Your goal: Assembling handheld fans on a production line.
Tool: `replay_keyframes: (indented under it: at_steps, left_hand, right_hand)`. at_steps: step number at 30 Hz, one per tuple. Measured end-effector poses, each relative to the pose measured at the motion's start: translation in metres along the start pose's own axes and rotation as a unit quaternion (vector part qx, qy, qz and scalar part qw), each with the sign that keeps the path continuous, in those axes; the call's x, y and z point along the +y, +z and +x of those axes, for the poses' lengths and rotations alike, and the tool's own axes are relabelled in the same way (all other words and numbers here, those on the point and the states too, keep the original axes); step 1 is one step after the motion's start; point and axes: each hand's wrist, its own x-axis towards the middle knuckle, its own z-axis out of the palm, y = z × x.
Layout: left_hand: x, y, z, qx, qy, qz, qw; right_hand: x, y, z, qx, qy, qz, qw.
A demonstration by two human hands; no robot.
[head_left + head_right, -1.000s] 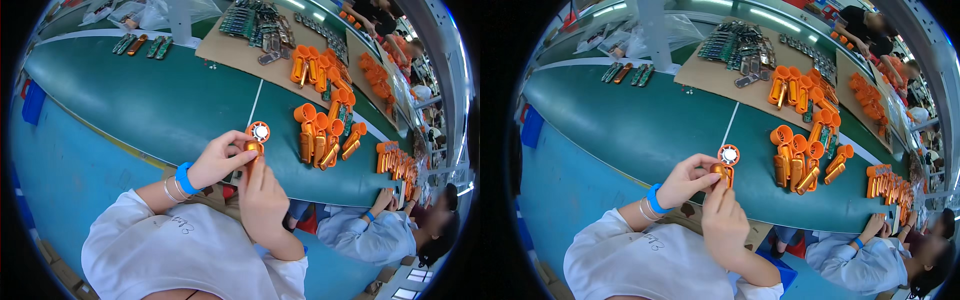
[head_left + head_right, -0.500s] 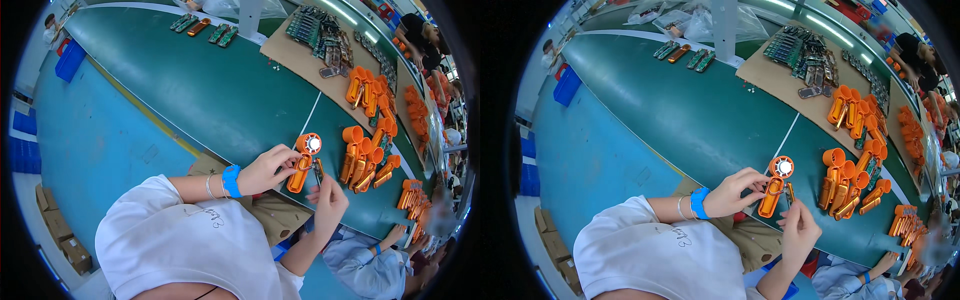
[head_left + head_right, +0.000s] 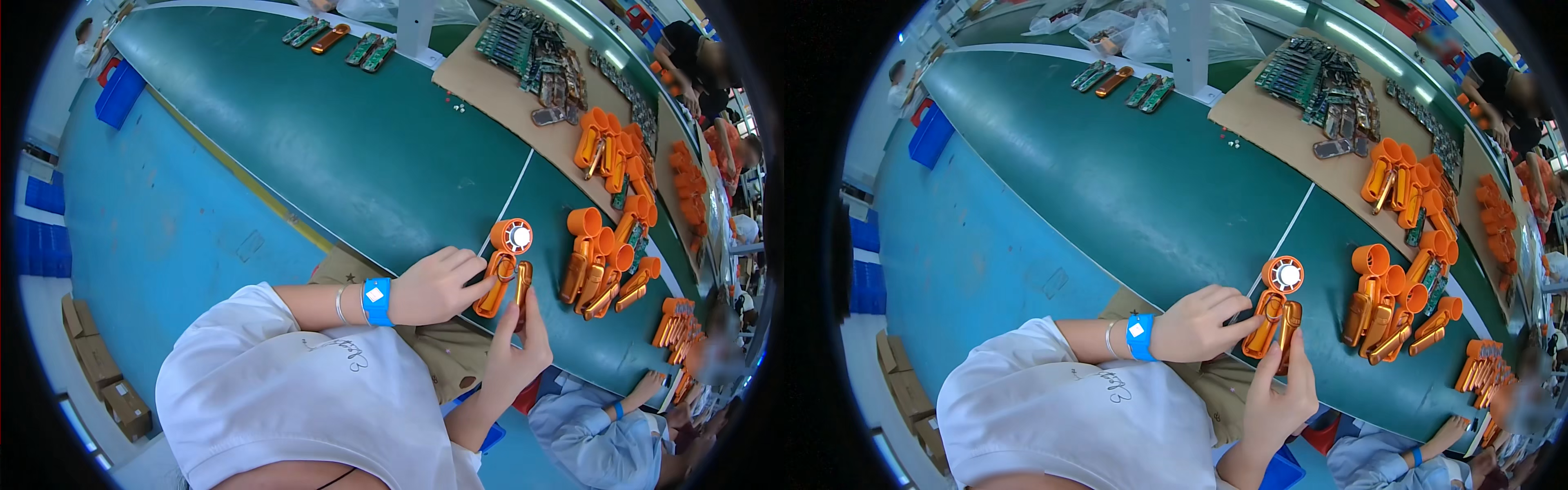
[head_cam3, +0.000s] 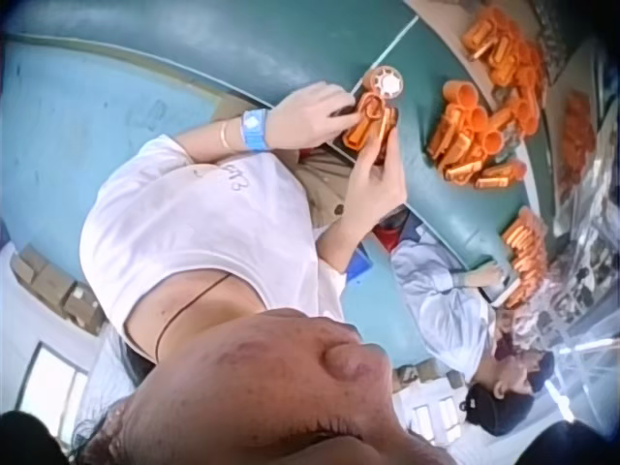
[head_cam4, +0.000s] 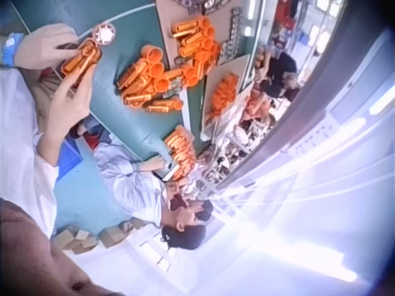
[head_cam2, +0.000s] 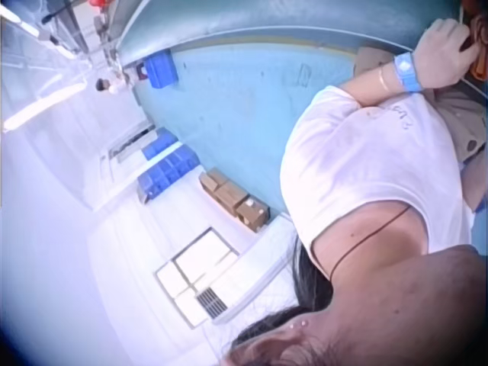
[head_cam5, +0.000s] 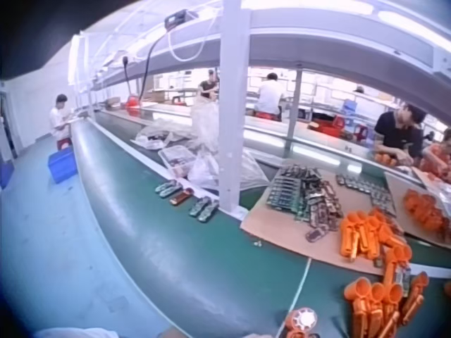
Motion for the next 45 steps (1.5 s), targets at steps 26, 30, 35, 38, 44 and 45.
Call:
replay_keyframes:
  at_steps: [26, 30, 35, 38, 44, 45]
  left_hand:
    - [-0.004, 0.008, -0.003, 0.04, -0.096, -0.211, 0.972]
    - [-0.005, 0.008, 0.001, 0.051, -0.099, -0.228, 0.967]
    - [-0.004, 0.001, 0.002, 0.025, -0.136, -0.232, 0.963]
    - [-0.004, -0.005, 0.008, -0.015, -0.134, -0.234, 0.963]
    - [-0.006, 0.002, 0.015, -0.002, -0.112, -0.181, 0.977]
    - [-0.009, 0.002, 0.018, -0.001, -0.113, -0.179, 0.977]
  right_hand:
    - [-0.016, 0.03, -0.009, -0.017, -0.02, -0.145, 0.989]
    - [-0.012, 0.029, -0.009, -0.018, -0.012, -0.164, 0.986]
    - [-0.008, 0.033, -0.013, -0.024, -0.079, -0.224, 0.971]
    - [-0.013, 0.033, -0.01, -0.034, -0.048, -0.225, 0.973]
    - [-0.012, 0.029, -0.008, -0.052, -0.038, -0.238, 0.969]
    - [-0.013, 0.029, -0.008, -0.054, -0.033, -0.235, 0.97]
